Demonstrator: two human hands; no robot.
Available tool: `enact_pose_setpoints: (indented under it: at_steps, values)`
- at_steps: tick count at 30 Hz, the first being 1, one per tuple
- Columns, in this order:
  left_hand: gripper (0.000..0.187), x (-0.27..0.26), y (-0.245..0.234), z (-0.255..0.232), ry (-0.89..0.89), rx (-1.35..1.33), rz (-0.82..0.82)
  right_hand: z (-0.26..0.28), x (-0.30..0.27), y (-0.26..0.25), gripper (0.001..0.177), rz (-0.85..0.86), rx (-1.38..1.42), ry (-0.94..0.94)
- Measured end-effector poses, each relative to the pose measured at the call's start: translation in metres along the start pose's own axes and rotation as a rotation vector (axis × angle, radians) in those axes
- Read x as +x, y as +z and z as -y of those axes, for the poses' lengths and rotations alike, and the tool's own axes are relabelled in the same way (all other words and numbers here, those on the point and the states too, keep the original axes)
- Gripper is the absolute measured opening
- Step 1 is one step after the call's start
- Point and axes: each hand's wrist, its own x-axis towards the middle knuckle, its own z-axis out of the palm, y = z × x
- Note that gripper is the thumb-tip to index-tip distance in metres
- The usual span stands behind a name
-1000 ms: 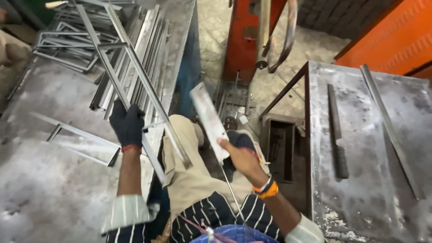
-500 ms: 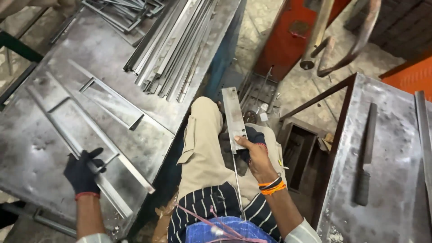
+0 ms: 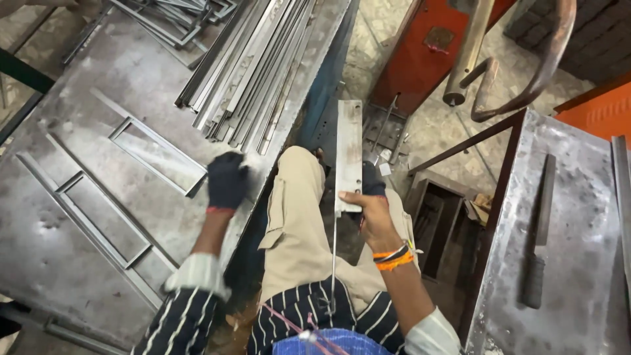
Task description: Assembling and welding metal components into frames using a manual spot welding machine.
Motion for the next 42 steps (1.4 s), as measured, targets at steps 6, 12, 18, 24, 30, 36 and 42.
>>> enact_pose_setpoints:
  at_steps: [6,12,18,24,30,36,42]
  values:
    - [0.034,0.064,0.054,-0.034,0.065,0.32,0.278,-0.003,-0.018,-0.001,0.031,0.011,-0.045,-0.016]
    - [0.049,0.048,0.09,-0.018,0.039,0.339,0.125,-0.029,-0.002,-0.036,0.029,-0.064,-0.033,0.091]
    - [0.034,-0.02,0.082,-0.032,-0.027,0.454,0.15,0.003,-0.026,0.006,0.04,0.024,-0.092,0.008]
    - [0.022,-0.03,0.042,-0.076,-0.328,0.263,0.302,-0.007,-0.028,-0.006,0.04,0.032,-0.048,0.015]
    - [0.042,0.015,0.016,-0.085,-0.851,-0.66,0.356,0.001,-0.025,-0.013,0.039,0.017,-0.034,0.005]
    - [0.031,0.071,0.058,-0.092,-1.178,-1.785,0.675,-0.02,-0.006,-0.058,0.039,-0.05,-0.014,0.092]
    - [0.024,0.101,0.099,-0.154,-0.874,-1.397,0.361,0.023,-0.022,0.006,0.045,-0.148,-0.249,-0.181]
